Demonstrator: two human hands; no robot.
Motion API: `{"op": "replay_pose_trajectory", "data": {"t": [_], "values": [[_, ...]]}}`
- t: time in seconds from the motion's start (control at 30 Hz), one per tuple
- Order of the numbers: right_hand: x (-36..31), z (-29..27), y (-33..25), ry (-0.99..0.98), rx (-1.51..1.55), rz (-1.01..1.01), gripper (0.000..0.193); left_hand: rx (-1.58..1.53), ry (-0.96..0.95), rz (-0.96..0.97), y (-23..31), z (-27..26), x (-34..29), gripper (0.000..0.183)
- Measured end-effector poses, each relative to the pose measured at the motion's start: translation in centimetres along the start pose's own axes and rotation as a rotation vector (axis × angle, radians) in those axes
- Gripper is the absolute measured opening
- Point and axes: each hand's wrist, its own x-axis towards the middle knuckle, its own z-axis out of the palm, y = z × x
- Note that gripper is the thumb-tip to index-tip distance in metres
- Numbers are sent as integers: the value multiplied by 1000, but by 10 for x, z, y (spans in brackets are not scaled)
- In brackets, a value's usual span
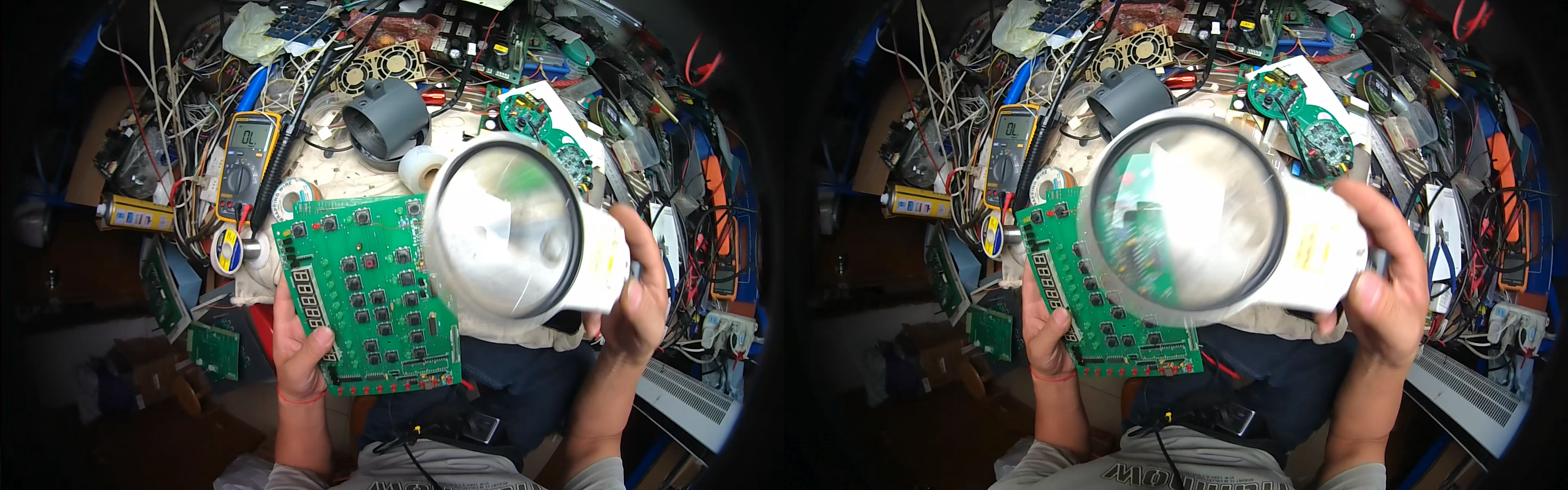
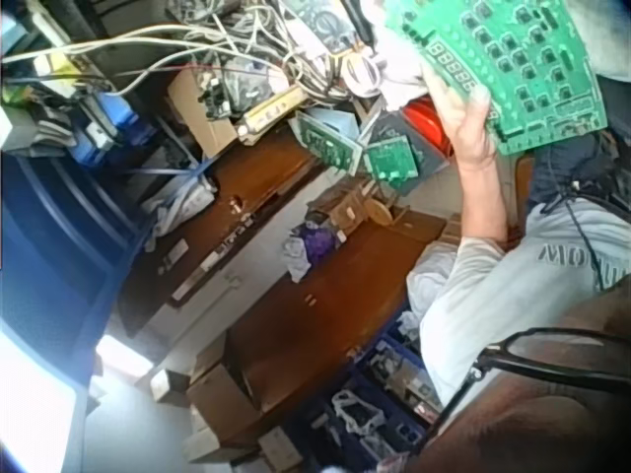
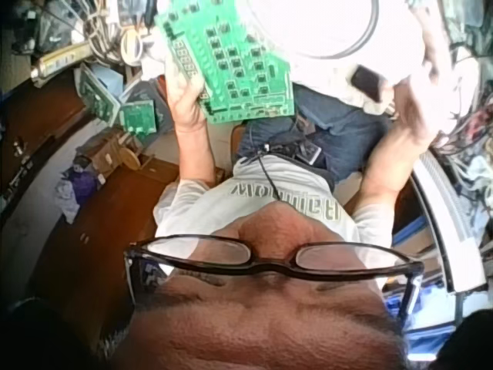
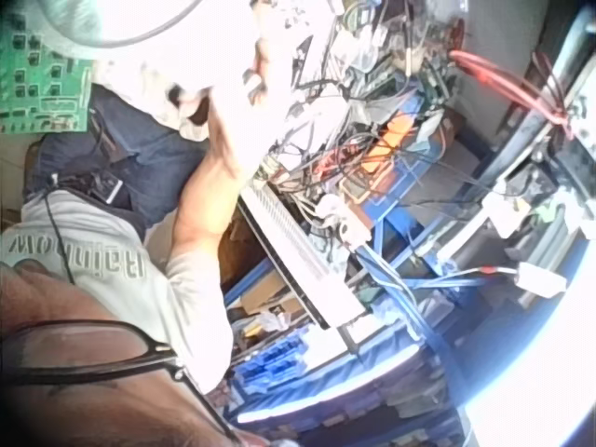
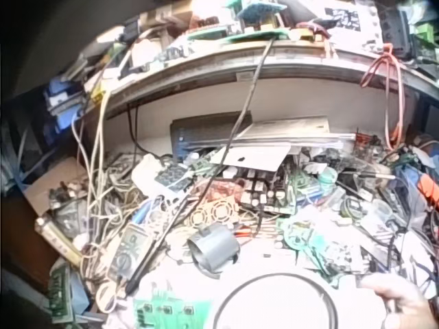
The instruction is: The person uses a soldering iron to reflow solder joints on a green circuit board, then inspects the board with a magnifying lamp and tests it with a multimeter. They repeat soldering and inspection steps on different areas of the board.
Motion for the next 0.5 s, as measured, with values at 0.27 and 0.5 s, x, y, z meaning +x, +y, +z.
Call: {"op": "replay_pose_trajectory", "data": {"t": [0.27,0.5], "values": [[-3,41,-14,-214,-264,-243,45,-108,-297,78,-14,-34,10,101],[-19,39,18,-112,-246,-380,34,17,52,38,-10,-19,0,105]]}}
